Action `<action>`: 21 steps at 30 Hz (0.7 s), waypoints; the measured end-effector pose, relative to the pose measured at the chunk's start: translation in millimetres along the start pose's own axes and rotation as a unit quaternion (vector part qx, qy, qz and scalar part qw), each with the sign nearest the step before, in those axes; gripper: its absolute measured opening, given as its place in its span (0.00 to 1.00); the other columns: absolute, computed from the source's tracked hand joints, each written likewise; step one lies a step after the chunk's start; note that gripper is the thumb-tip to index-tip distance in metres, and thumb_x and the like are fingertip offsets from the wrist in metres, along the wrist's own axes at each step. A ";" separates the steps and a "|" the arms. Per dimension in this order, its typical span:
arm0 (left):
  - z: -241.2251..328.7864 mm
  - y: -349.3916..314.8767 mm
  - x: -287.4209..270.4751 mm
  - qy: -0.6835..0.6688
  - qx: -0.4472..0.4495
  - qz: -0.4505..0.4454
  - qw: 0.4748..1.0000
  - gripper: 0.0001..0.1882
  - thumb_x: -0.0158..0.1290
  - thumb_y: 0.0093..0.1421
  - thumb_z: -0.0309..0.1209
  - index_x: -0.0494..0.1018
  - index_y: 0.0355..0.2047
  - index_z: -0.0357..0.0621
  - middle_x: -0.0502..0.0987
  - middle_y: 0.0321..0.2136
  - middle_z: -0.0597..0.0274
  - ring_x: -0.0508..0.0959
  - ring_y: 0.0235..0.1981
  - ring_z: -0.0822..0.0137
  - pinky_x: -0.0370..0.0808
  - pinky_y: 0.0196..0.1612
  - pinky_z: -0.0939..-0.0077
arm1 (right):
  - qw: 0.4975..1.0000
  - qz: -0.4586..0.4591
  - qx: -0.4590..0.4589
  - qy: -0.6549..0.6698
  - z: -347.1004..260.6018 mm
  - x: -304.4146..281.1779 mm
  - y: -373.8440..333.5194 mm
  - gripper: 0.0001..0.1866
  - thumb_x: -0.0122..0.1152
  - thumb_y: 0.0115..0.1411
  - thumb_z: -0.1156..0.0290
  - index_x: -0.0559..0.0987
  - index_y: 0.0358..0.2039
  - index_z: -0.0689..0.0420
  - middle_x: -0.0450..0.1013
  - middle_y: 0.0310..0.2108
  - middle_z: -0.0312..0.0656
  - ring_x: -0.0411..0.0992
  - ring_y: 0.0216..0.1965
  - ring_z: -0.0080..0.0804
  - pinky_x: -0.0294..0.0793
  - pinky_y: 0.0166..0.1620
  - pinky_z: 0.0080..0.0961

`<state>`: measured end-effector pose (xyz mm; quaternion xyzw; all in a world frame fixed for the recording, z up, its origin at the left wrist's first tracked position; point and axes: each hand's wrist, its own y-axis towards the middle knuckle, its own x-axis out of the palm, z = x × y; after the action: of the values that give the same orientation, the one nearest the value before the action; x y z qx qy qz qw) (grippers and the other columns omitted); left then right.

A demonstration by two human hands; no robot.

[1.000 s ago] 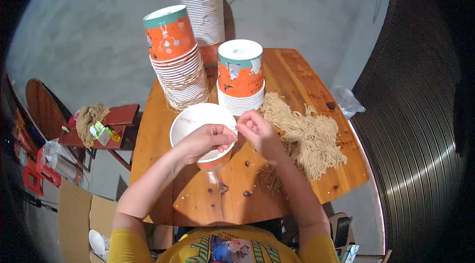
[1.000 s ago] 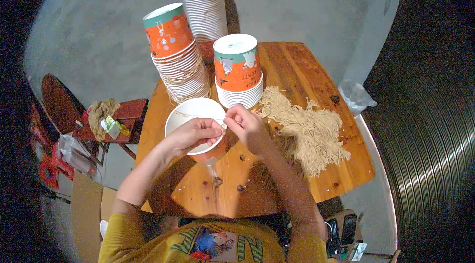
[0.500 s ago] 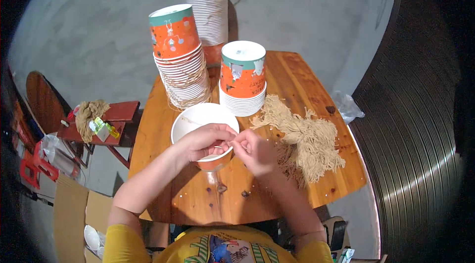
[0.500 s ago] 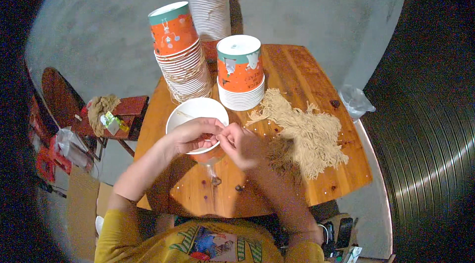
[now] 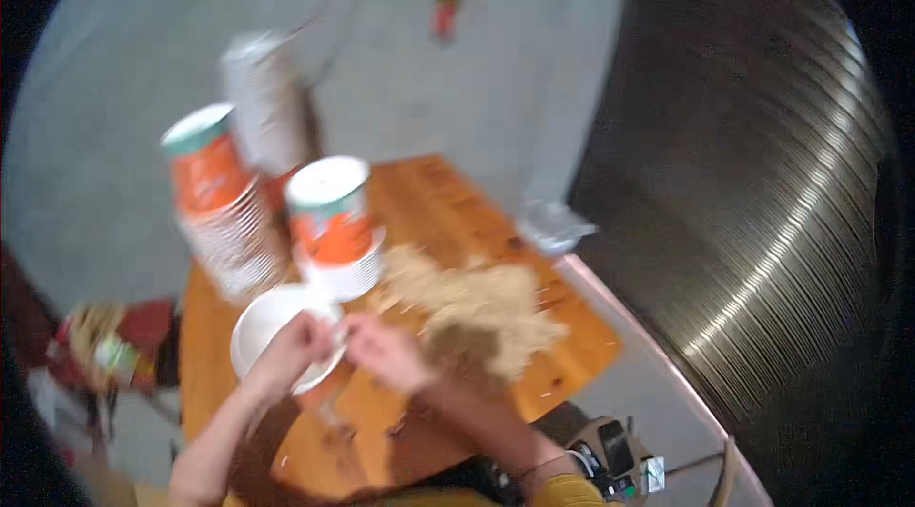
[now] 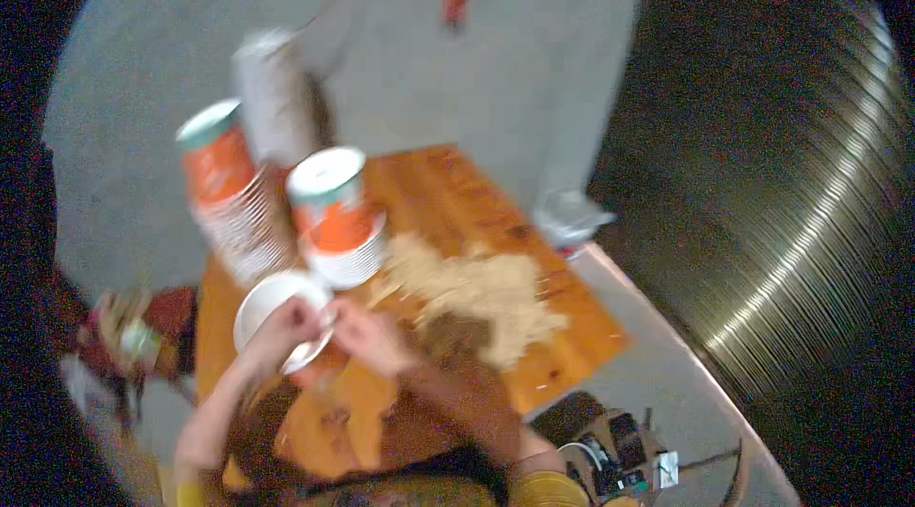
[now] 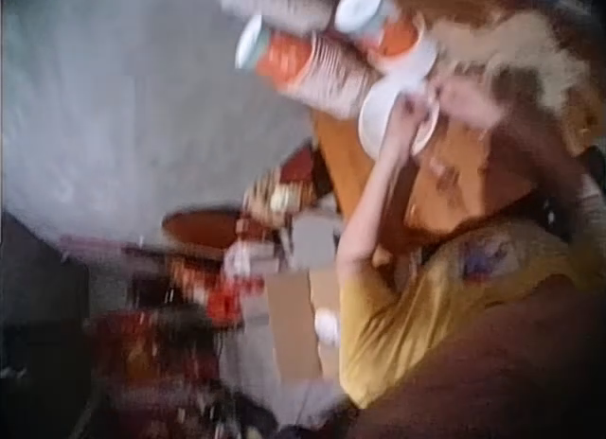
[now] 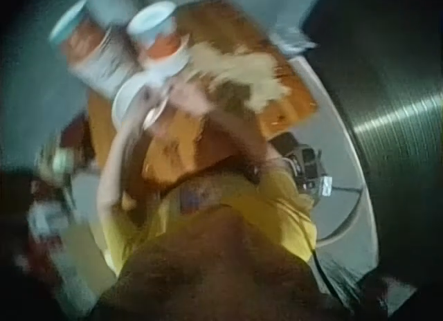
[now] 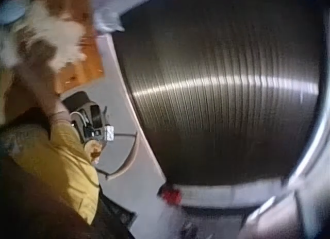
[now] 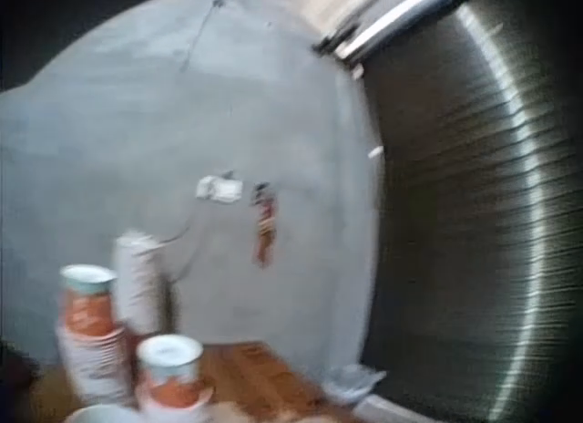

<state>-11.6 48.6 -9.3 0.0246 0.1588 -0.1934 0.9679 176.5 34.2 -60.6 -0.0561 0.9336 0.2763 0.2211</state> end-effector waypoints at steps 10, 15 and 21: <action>11.4 -21.1 14.6 0.222 0.148 0.098 0.959 0.10 0.54 0.51 0.19 0.63 0.28 0.38 0.72 0.21 0.52 0.75 0.23 0.58 0.71 0.28 0.68 | 0.995 -0.079 -0.029 -0.047 -15.6 -11.0 8.4 0.10 0.54 0.62 0.63 0.74 0.39 0.55 0.75 0.26 0.44 0.74 0.26 0.39 0.72 0.31 0.31; 13.9 -29.1 18.5 0.296 0.291 0.159 0.896 0.10 0.55 0.49 0.19 0.64 0.28 0.38 0.70 0.23 0.47 0.74 0.26 0.47 0.70 0.29 0.61 | 0.992 -0.109 -0.016 -0.058 -16.2 -13.0 16.9 0.09 0.53 0.62 0.65 0.74 0.39 0.55 0.73 0.24 0.41 0.73 0.25 0.31 0.71 0.31 0.27; 1.9 -31.2 10.0 0.215 0.242 0.132 0.937 0.08 0.54 0.52 0.20 0.65 0.28 0.38 0.70 0.23 0.48 0.74 0.26 0.51 0.70 0.29 0.63 | 0.986 -0.139 0.082 0.042 -13.0 -0.2 13.1 0.08 0.55 0.61 0.66 0.74 0.38 0.55 0.68 0.22 0.31 0.64 0.26 0.16 0.67 0.31 0.18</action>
<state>-14.2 15.9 -10.3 0.3199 0.3071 -0.0863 0.8921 168.8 38.2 -44.3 -0.1785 0.9446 0.1629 0.2222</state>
